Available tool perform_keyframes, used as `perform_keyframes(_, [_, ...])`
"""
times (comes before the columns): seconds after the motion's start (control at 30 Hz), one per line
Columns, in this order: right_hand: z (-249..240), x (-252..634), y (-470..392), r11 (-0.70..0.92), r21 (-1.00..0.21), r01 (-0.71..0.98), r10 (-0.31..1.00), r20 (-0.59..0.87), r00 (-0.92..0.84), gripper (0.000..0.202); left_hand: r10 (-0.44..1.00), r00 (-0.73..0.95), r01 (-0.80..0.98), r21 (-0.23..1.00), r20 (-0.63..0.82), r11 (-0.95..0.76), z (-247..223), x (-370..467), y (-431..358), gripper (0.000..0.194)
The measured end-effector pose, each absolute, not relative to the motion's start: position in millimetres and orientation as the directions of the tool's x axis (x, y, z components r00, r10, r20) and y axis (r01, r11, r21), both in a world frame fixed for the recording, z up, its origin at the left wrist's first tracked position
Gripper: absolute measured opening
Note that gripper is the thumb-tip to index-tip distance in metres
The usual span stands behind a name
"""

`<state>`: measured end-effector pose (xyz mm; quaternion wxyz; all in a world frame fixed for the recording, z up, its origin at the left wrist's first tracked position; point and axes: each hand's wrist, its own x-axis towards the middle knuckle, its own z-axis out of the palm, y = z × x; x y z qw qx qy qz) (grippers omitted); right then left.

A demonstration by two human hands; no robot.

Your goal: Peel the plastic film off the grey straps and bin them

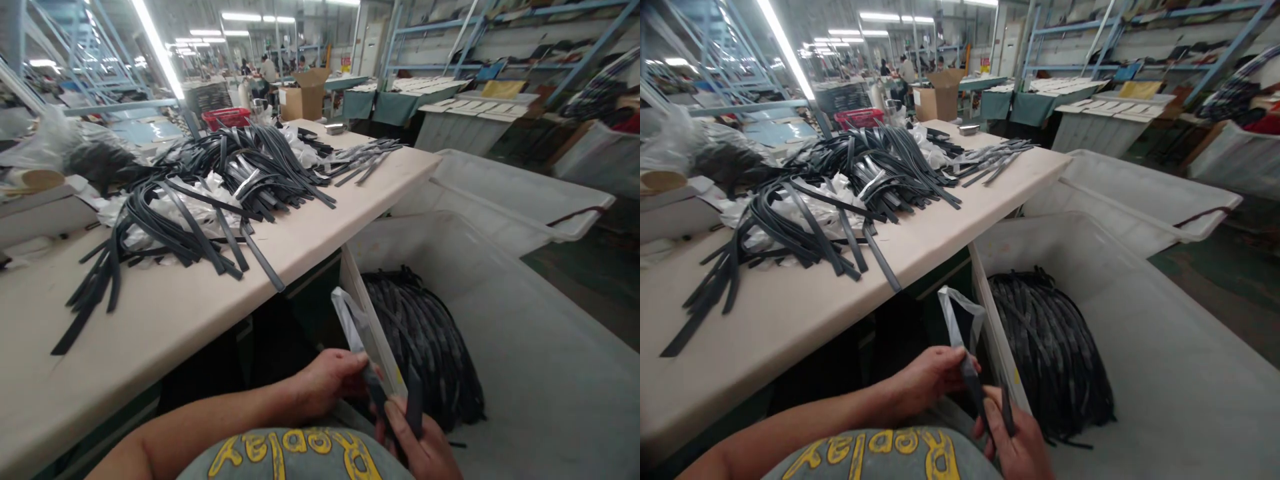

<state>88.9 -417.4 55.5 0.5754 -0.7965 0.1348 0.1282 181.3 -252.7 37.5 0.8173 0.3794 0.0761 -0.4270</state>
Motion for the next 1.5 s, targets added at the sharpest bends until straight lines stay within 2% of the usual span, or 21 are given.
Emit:
perform_keyframes(0.1, [60.4,99.3,-412.9,-0.342,-0.901,-0.267,-0.105,-0.246,0.964,0.056,-0.502,0.683,0.731,0.513,-0.531,0.451,36.9,189.6,-234.6,0.033])
perform_keyframes(0.17, [62.5,108.0,-412.1,-0.411,-0.889,-0.202,-0.107,-0.173,0.979,0.052,-0.472,0.665,0.744,0.452,-0.579,0.493,32.0,192.1,-230.6,0.027])
perform_keyframes(0.33, [59.1,144.1,-398.2,-0.583,-0.812,0.028,0.092,-0.032,0.995,0.046,-0.531,0.64,0.763,0.375,-0.555,0.527,23.6,197.6,-238.3,0.025])
perform_keyframes(0.43, [55.6,154.4,-391.4,-0.609,-0.793,0.007,0.069,-0.044,0.997,0.048,-0.449,0.663,0.731,0.389,-0.599,0.561,23.9,205.7,-239.0,0.022])
perform_keyframes(0.53, [55.1,150.3,-393.1,-0.625,-0.78,0.037,0.154,-0.077,0.985,0.053,-0.387,0.704,0.681,0.413,-0.595,0.605,23.3,209.1,-236.1,0.024])
perform_keyframes(0.6, [54.3,148.7,-394.4,-0.659,-0.751,0.051,0.184,-0.095,0.978,0.054,-0.432,0.693,0.702,0.405,-0.577,0.586,22.3,206.4,-236.7,0.028])
perform_keyframes(0.73, [47.5,157.4,-390.9,-0.71,-0.704,0.021,0.097,-0.068,0.993,0.05,-0.537,0.641,0.763,0.38,-0.548,0.523,21.3,201.7,-242.3,0.026])
perform_keyframes(0.87, [46.8,154.7,-395.5,-0.666,-0.745,-0.033,0.109,-0.141,0.984,0.052,-0.438,0.71,0.691,0.43,-0.551,0.581,19.2,210.7,-238.5,0.032])
perform_keyframes(0.97, [50.8,147.6,-402.2,-0.665,-0.747,0.006,0.164,-0.139,0.977,0.053,-0.369,0.728,0.661,0.449,-0.577,0.601,16.3,213.7,-235.8,0.035])
perform_keyframes(1.07, [50.4,156.5,-397.5,-0.733,-0.678,0.06,0.136,-0.06,0.989,0.053,-0.471,0.716,0.695,0.466,-0.515,0.548,15.0,210.1,-240.1,0.036])
perform_keyframes(1.13, [48.5,168.1,-390.5,-0.753,-0.658,0.035,0.085,-0.044,0.995,0.051,-0.497,0.71,0.704,0.478,-0.499,0.525,15.3,211.3,-241.5,0.032])
perform_keyframes(1.2, [48.3,175.0,-386.4,-0.727,-0.687,-0.007,0.072,-0.086,0.994,0.052,-0.438,0.728,0.682,0.492,-0.528,0.541,15.4,218.8,-237.8,0.029])
perform_keyframes(1.33, [55.0,167.9,-391.2,-0.633,-0.773,-0.049,0.177,-0.206,0.962,0.053,-0.289,0.764,0.62,0.532,-0.577,0.576,11.6,236.1,-224.3,0.031])
perform_keyframes(1.4, [58.2,165.8,-391.6,-0.646,-0.762,-0.033,0.173,-0.189,0.966,0.052,-0.297,0.76,0.626,0.53,-0.577,0.572,8.5,237.2,-223.8,0.032])
perform_keyframes(1.5, [58.5,177.4,-382.2,-0.681,-0.732,-0.024,0.102,-0.127,0.987,0.05,-0.336,0.748,0.643,0.502,-0.572,0.578,6.7,233.5,-229.3,0.03])
